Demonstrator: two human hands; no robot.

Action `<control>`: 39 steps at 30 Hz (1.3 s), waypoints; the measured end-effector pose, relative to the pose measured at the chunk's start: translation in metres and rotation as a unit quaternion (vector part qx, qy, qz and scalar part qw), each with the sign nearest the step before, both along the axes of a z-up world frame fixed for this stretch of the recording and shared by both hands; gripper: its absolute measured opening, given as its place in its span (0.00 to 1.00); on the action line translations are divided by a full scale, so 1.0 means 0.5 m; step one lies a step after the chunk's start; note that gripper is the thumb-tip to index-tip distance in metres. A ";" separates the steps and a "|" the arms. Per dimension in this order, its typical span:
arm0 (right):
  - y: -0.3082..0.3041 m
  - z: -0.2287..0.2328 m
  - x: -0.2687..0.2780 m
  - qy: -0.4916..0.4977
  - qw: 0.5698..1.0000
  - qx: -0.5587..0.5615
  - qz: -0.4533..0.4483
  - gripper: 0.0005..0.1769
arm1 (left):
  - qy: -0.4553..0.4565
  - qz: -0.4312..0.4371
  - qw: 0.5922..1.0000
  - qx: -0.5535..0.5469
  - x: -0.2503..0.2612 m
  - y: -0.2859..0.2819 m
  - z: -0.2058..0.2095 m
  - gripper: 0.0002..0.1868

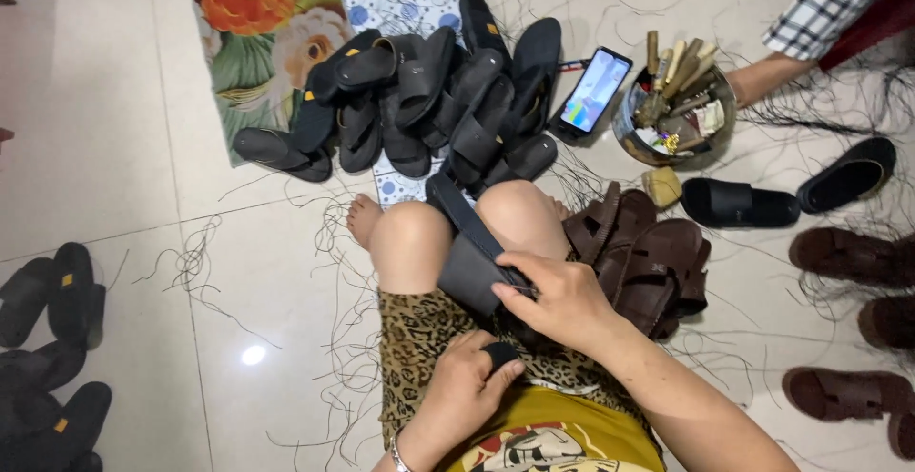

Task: A person sits on the floor and uses a hand tool to stitch the upper straps of black sandals to their soles.

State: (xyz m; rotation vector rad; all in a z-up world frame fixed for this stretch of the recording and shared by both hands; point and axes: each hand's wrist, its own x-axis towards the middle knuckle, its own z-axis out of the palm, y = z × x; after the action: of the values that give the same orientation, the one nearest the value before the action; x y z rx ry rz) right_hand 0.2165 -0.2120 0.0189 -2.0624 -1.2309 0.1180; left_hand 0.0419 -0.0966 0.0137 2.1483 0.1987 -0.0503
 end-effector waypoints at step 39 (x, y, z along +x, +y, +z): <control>0.019 -0.061 0.068 0.596 0.798 0.017 -0.086 0.13 | -0.207 0.218 0.918 0.260 0.095 0.150 -0.085 0.23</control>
State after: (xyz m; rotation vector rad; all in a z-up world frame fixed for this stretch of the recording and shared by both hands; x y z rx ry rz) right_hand 0.2507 -0.2024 -0.0115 -1.5040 -0.2286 1.1039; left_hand 0.0895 -0.0217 -0.0287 2.5201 0.4769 0.7909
